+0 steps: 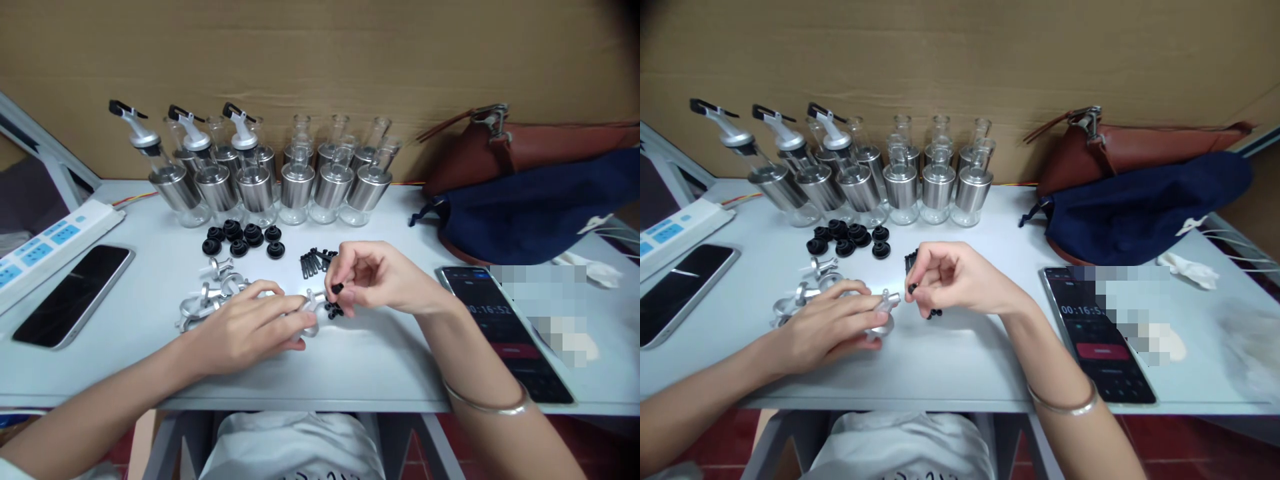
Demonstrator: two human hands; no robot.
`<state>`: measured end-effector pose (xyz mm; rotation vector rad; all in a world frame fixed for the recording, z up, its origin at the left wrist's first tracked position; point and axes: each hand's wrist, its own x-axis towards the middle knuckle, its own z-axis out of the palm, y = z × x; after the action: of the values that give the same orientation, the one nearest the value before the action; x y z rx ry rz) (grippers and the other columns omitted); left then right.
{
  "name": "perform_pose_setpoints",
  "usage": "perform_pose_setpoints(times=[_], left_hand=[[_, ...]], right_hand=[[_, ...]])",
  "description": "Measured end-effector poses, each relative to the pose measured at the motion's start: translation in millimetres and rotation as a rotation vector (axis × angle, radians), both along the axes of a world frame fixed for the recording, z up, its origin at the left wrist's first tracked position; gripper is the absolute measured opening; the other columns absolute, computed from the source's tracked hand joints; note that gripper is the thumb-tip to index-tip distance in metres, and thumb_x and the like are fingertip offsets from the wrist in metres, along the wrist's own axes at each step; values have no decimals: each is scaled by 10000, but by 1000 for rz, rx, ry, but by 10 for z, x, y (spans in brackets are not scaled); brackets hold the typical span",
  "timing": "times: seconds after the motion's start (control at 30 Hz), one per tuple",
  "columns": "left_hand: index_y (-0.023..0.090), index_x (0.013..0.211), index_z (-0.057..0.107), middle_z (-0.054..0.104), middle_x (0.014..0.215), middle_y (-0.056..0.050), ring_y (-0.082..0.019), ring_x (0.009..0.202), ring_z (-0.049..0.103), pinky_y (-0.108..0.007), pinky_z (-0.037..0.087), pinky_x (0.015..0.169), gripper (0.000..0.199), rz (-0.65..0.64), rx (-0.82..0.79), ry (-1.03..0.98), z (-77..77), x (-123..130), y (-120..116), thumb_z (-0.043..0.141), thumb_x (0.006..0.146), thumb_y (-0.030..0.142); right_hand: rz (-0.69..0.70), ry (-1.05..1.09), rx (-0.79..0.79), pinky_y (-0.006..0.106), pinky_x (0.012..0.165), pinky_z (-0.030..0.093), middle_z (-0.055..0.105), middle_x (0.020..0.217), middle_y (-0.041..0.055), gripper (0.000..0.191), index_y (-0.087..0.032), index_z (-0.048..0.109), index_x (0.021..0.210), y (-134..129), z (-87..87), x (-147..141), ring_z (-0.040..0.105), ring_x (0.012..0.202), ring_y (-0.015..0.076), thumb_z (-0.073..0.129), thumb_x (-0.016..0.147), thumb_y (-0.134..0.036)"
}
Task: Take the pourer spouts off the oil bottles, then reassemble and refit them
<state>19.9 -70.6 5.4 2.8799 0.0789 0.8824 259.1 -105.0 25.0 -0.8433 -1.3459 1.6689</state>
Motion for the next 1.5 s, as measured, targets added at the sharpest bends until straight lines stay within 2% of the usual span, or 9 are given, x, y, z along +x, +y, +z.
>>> perform_pose_setpoints(times=[0.17,0.5,0.7,0.87,1.0,1.17,1.33,1.43,1.5], left_hand=[[141,1120,491,717,940,-97,-134,918,635,-293,496,834,154,-24,-3,-5,4,-2,7,443,990,207],[154,1129,479,705,945,-95,-150,872,627,-294,498,819,164,-32,-56,25,8,0,-3,416,993,218],[156,1130,471,708,932,-87,-152,864,627,-296,499,830,162,-88,-79,54,38,14,-17,408,991,208],[154,1083,512,708,863,-53,-135,767,636,-304,495,819,160,-104,-51,105,60,28,-29,415,995,246],[160,1101,493,719,879,-40,-122,781,646,-310,486,847,134,-141,-37,85,66,28,-23,443,981,188],[157,1142,446,718,1030,-105,-129,923,654,-307,487,861,159,-153,-13,78,77,21,-5,431,987,190],[169,1145,443,726,1016,-96,-128,880,666,-306,486,863,161,-144,-9,79,64,16,-16,433,987,196],[182,1230,398,705,1093,-117,-146,937,668,-318,486,866,266,-125,-30,64,30,3,-1,467,974,198],[204,1322,339,689,1126,-136,-176,950,667,-345,500,843,390,-104,-77,21,14,-26,44,474,974,314]], right_hand=[[38,35,-60,134,464,468,657,602,-12,152,-127,698,756,33,-50,-22,597,475,62,821,674,-163],[-1,68,-135,149,455,496,675,605,5,208,-124,695,701,21,-97,-85,629,485,90,871,608,-182],[189,130,-197,148,482,510,671,643,-24,372,-160,735,1006,10,-84,-75,600,493,66,844,650,-154],[294,97,-203,157,551,508,664,654,-23,367,-165,749,938,12,-90,-63,583,548,66,885,597,-185],[337,82,-159,146,547,460,638,641,-37,389,-150,742,931,-1,-76,-72,534,556,56,898,581,-214],[341,119,-139,144,501,426,606,592,-54,299,-141,722,831,-12,-85,-109,504,511,48,893,591,-198],[322,119,-131,153,482,435,593,594,-53,322,-131,690,815,-28,-98,-133,498,489,48,893,599,-258],[304,123,-115,150,477,439,612,613,-39,322,-130,675,823,-34,-97,-131,505,496,50,882,624,-277],[245,134,-88,147,469,437,623,637,-29,324,-131,663,835,-29,-99,-117,512,497,50,866,653,-305]])
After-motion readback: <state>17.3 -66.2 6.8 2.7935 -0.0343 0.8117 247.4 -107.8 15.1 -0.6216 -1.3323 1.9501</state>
